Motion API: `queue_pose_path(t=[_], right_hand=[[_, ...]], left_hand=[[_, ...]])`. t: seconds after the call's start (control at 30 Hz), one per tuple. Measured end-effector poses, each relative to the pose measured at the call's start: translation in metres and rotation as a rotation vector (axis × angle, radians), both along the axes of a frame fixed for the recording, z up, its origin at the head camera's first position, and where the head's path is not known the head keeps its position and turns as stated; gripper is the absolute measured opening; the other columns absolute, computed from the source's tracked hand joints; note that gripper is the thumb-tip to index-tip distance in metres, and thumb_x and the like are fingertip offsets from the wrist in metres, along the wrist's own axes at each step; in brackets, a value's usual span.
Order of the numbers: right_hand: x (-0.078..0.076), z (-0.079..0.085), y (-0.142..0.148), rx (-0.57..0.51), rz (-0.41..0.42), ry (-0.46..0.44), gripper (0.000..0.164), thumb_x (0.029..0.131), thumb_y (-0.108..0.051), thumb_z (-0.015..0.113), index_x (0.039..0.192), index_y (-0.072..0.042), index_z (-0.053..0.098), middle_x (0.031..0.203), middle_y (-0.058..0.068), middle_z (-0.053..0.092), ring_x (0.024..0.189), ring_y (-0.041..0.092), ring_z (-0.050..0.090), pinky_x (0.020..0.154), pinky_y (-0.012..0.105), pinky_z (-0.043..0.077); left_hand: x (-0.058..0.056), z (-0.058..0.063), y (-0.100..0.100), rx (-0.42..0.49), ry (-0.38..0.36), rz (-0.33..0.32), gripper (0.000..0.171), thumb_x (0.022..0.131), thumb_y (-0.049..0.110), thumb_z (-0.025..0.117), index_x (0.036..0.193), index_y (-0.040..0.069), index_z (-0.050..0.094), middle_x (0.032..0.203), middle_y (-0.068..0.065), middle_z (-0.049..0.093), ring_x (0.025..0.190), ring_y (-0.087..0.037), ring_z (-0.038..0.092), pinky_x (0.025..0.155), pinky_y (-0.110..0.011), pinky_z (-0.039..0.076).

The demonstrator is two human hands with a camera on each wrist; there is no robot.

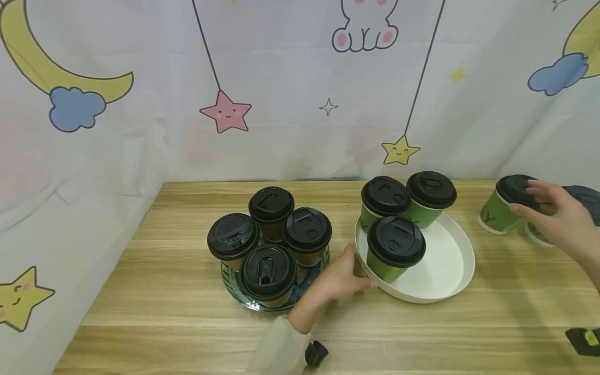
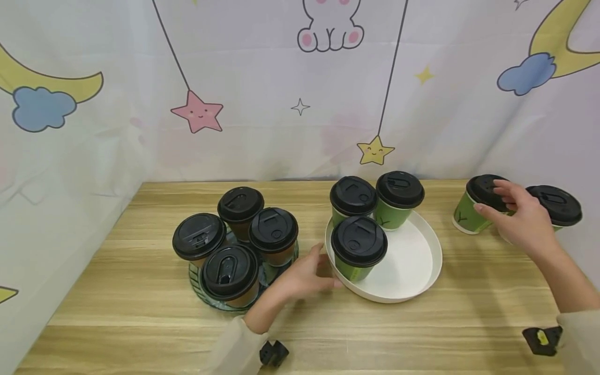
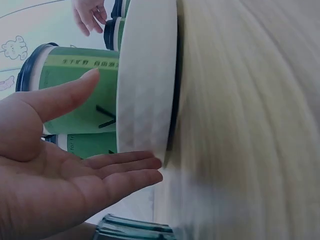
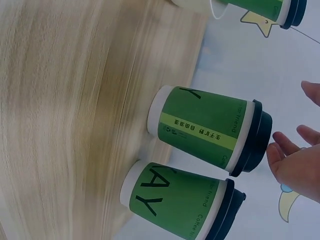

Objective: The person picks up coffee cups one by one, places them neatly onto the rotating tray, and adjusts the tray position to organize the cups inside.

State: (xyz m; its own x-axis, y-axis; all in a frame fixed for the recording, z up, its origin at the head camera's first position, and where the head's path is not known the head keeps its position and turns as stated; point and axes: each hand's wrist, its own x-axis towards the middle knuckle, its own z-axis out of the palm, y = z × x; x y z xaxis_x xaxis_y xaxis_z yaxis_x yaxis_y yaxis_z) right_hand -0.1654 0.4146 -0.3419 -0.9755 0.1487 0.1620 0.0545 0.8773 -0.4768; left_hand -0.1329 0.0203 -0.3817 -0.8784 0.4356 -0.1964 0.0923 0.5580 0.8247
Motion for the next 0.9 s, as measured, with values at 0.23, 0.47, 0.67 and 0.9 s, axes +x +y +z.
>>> queue_pose_path(t=[0.23, 0.47, 0.67, 0.9], right_hand=[[-0.009, -0.006, 0.017, 0.045, -0.036, 0.028, 0.075, 0.092, -0.039, 0.050, 0.145, -0.001, 0.013, 0.143, 0.032, 0.016, 0.119, 0.056, 0.022, 0.086, 0.070, 0.024], [-0.038, -0.032, 0.057, 0.034, -0.060, -0.014, 0.094, 0.083, -0.064, 0.045, 0.147, -0.008, 0.007, 0.147, 0.027, 0.004, 0.128, 0.054, 0.003, 0.089, 0.074, 0.008], [-0.048, -0.034, 0.066, 0.044, -0.027, -0.082, 0.102, 0.079, -0.068, 0.046, 0.147, -0.007, -0.001, 0.146, 0.030, -0.004, 0.125, 0.058, 0.003, 0.086, 0.074, 0.012], [-0.068, -0.060, 0.096, 0.078, -0.027, -0.047, 0.099, 0.080, -0.065, 0.048, 0.147, -0.011, -0.001, 0.147, 0.026, -0.005, 0.128, 0.053, -0.006, 0.089, 0.073, -0.002]], left_hand=[[-0.003, -0.001, -0.004, 0.022, -0.032, -0.004, 0.093, 0.078, 0.024, 0.074, 0.142, -0.007, 0.013, 0.138, -0.026, 0.034, 0.127, -0.032, 0.033, 0.101, -0.043, 0.031], [-0.004, -0.001, -0.004, 0.017, -0.008, -0.013, 0.090, 0.078, 0.023, 0.073, 0.141, -0.007, 0.017, 0.134, -0.025, 0.040, 0.124, -0.032, 0.038, 0.098, -0.042, 0.034], [-0.003, -0.002, -0.005, 0.022, -0.019, -0.008, 0.092, 0.079, 0.023, 0.072, 0.142, -0.007, 0.012, 0.139, -0.025, 0.033, 0.128, -0.032, 0.032, 0.101, -0.044, 0.031], [-0.002, -0.001, -0.005, 0.013, -0.011, -0.019, 0.087, 0.079, 0.023, 0.072, 0.141, -0.006, 0.018, 0.135, -0.022, 0.041, 0.124, -0.031, 0.038, 0.099, -0.042, 0.034]])
